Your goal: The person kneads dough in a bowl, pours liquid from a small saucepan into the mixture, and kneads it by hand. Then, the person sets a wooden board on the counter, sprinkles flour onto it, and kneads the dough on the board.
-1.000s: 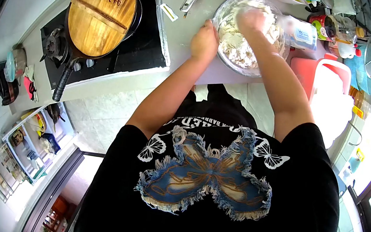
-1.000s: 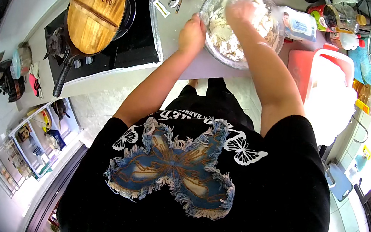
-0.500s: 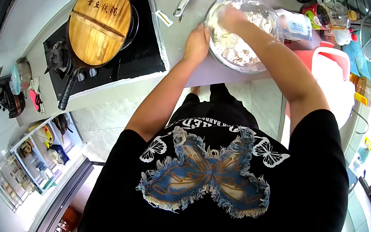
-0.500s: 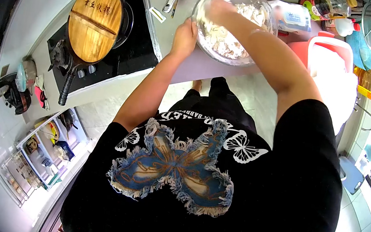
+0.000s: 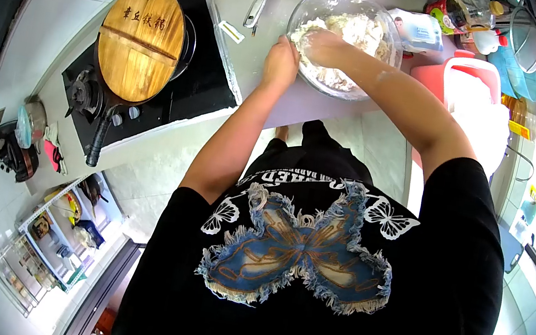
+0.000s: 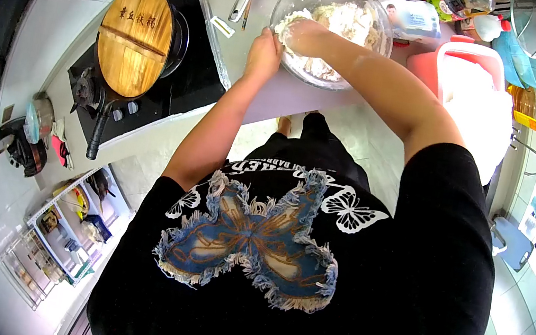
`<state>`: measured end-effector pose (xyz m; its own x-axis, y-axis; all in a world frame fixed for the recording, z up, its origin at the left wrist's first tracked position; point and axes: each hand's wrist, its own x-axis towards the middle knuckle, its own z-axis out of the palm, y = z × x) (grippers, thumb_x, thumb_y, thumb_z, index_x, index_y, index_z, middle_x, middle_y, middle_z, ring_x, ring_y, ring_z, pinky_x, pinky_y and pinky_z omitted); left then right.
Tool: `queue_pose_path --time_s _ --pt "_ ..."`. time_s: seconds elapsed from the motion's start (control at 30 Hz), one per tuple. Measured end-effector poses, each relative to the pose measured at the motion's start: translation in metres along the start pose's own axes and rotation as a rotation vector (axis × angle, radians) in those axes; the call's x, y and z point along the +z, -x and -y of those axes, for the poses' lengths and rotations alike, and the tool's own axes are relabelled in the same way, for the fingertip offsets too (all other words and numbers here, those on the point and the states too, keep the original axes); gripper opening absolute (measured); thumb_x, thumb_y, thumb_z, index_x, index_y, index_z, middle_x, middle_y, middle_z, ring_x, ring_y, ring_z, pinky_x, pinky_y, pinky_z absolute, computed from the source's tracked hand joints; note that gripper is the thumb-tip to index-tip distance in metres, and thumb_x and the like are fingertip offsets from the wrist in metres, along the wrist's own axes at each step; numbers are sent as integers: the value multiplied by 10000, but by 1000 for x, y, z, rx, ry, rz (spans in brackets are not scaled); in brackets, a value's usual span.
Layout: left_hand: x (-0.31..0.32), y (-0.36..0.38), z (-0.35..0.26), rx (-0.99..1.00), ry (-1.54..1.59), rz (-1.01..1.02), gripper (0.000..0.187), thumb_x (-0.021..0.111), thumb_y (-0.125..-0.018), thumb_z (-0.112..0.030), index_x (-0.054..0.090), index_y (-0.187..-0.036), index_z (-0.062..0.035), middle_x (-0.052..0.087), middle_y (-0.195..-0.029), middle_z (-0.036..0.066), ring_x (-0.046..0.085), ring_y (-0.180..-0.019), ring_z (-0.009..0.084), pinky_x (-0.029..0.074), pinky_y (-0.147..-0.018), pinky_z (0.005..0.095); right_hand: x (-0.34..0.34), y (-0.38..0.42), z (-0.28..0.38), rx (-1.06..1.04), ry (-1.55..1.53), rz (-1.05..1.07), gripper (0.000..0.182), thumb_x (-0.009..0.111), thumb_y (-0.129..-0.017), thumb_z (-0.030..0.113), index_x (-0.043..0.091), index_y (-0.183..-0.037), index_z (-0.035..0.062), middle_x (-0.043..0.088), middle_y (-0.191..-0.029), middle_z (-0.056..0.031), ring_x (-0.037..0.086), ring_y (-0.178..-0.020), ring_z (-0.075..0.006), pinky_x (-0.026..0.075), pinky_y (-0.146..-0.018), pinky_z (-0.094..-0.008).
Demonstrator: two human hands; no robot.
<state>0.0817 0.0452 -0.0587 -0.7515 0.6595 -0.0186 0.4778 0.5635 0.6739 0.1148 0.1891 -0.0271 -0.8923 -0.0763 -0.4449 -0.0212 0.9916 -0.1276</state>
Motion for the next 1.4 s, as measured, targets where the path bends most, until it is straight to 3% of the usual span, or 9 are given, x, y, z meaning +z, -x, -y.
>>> queue_pose_path --time_s 0.2,0.3,0.4,0.5,0.57,1.0,1.3,1.37,1.4 --pt "5 8 -8 -100 -52 -66 201 450 -901 -147 491 -926 48 621 -743 255 619 -707 422 498 -642 492 10 -19 -99 451 -99 -358 284 471 -862 183 625 -1030 14 643 -1056 -163 618 -964 -316 484 -873 -390" --pt "8 6 -14 -116 -52 -89 190 448 -898 -142 494 -929 40 630 -743 236 627 -704 404 505 -637 482 -9 34 -93 731 -631 -331 424 582 -807 160 534 -1198 5 570 -1193 -194 521 -1134 -323 397 -961 -418" --pt "9 5 -13 -140 -42 -89 180 446 -895 -132 494 -934 37 636 -744 223 633 -697 388 503 -624 477 53 66 -79 368 -213 -804 481 582 -800 148 494 -1263 48 567 -1202 -184 506 -1154 -324 396 -963 -415" --pt "13 2 -10 -155 -17 -79 186 440 -893 -123 491 -961 42 637 -744 221 636 -686 378 498 -611 474 54 99 -47 358 -133 -804 481 602 -787 146 512 -1254 72 564 -1185 -182 527 -1103 -334 405 -965 -394" --pt "14 0 -11 -159 22 -71 198 436 -893 -122 488 -983 47 638 -746 222 636 -680 375 496 -606 472 39 115 -28 292 -3 -165 363 571 -804 119 586 -1164 78 582 -1137 -177 537 -1071 -330 418 -950 -388" --pt "10 4 -3 -131 122 65 263 387 -911 -158 425 -1047 64 629 -777 259 626 -772 414 484 -680 500 63 7 -33 267 269 -54 203 601 -794 161 709 -956 102 690 -953 -80 661 -860 -189 498 -727 -291" --pt "-12 2 -26 -236 -90 105 261 430 -887 -135 455 -1059 59 621 -932 264 613 -872 411 481 -750 477 49 73 -15 256 11 -9 252 511 -796 45 675 -987 27 675 -938 -153 636 -942 -295 450 -908 -386" --pt "-30 -3 -37 -251 -135 156 278 467 -879 -136 472 -1074 62 612 -1010 260 603 -945 392 478 -781 456 78 81 -17 314 -222 -702 352 474 -879 192 581 -1161 10 578 -1193 -192 569 -1097 -257 443 -943 -373" --pt "-39 0 -44 24 -304 1 320 514 -863 -144 481 -1111 55 583 -1096 237 566 -1029 367 465 -821 432 65 91 -4 318 -224 -709 352 474 -879 192 581 -1161 10 578 -1193 -192 569 -1097 -257 443 -943 -373"
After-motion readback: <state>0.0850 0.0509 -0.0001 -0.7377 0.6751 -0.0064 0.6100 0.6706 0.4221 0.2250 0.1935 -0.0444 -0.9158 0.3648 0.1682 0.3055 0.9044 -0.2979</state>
